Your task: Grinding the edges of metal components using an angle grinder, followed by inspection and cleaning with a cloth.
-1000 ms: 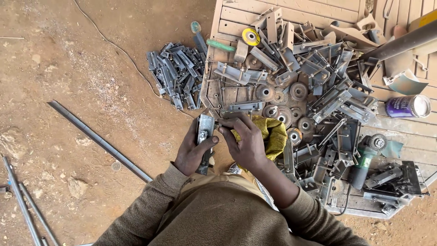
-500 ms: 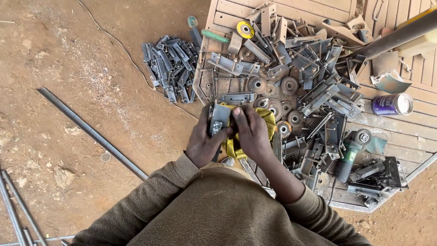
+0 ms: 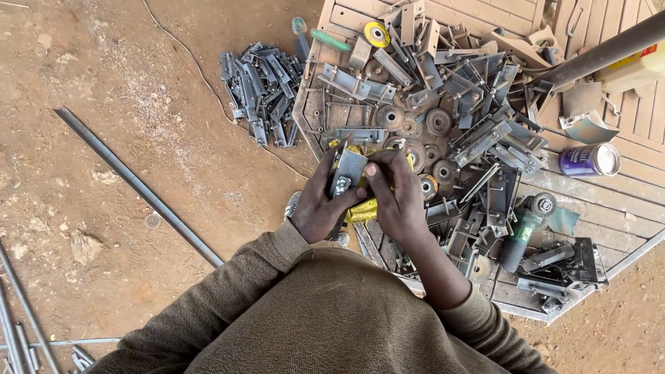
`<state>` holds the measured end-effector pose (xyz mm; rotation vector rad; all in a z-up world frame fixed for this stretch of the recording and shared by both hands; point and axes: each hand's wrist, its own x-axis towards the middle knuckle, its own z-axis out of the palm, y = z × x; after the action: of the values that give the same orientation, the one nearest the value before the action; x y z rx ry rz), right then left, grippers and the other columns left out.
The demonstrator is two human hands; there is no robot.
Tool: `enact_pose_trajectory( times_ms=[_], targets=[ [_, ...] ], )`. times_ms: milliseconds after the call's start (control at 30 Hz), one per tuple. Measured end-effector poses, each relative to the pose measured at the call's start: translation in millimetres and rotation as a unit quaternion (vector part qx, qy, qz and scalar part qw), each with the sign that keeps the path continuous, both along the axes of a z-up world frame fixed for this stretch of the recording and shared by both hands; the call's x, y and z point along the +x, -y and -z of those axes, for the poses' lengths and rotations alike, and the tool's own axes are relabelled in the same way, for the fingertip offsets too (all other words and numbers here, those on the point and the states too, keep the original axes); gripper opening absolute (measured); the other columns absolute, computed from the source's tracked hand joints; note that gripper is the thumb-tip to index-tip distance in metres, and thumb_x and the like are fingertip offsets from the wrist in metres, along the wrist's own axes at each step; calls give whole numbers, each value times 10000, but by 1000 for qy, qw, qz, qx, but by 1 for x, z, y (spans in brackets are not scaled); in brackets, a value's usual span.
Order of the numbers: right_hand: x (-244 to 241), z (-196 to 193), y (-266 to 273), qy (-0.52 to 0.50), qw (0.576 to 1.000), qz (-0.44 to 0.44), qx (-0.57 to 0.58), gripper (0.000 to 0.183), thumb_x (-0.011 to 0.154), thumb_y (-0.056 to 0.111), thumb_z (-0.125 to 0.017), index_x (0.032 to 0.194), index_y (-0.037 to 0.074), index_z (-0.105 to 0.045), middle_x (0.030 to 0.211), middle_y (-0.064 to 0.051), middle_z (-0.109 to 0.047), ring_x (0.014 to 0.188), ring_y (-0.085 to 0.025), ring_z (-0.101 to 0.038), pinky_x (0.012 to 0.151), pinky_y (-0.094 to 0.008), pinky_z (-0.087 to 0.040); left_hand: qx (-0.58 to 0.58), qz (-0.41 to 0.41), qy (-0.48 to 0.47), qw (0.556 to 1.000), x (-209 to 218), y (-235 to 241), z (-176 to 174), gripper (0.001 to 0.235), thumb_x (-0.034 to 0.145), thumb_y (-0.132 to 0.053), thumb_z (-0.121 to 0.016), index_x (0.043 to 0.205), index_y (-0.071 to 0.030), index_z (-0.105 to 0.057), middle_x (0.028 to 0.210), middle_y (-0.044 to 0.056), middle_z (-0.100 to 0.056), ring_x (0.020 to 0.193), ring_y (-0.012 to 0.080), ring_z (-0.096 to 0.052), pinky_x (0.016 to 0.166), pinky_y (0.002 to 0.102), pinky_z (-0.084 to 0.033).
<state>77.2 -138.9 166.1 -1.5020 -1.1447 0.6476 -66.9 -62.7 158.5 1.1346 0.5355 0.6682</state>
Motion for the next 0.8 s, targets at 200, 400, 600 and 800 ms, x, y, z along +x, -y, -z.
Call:
enact_pose_trajectory(
  times_ms=[200,400,600,800],
  targets=[
    [-8,-6,9,-278,930,53,-237,642,1091,430,-436,593,29,-494,467,-171,-514,342,-219,-472,331,-332,-364,57,0,-20,998,-13,24,-12,795,890,-181,-737,1570,-40,-349,1387,361,-552,1378,508,-445,1167,644,-317],
    [-12,-9,35,-82,991,-9,-107,253,1070,217,-545,963,2,-624,669,-125,-591,586,-183,-549,532,-302,-428,44,0,4,999,-22,42,5,817,877,-161,-752,1584,-94,-349,1227,256,-666,1199,372,-587,1089,561,-435],
    [-16,10,42,-209,950,56,-227,684,1082,539,-462,607,63,-588,502,-119,-561,472,-222,-588,454,-323,-420,86,3,12,996,-32,40,3,799,906,-203,-737,1594,-125,-340,1163,266,-681,1122,357,-607,1017,538,-466],
    [-40,-26,27,-225,962,-5,-154,385,1098,354,-490,834,75,-490,681,-66,-480,608,-191,-546,498,-302,-390,84,22,-24,996,-45,27,12,829,859,-212,-767,1584,-147,-370,1258,271,-676,1196,389,-610,1041,542,-454]
  ],
)
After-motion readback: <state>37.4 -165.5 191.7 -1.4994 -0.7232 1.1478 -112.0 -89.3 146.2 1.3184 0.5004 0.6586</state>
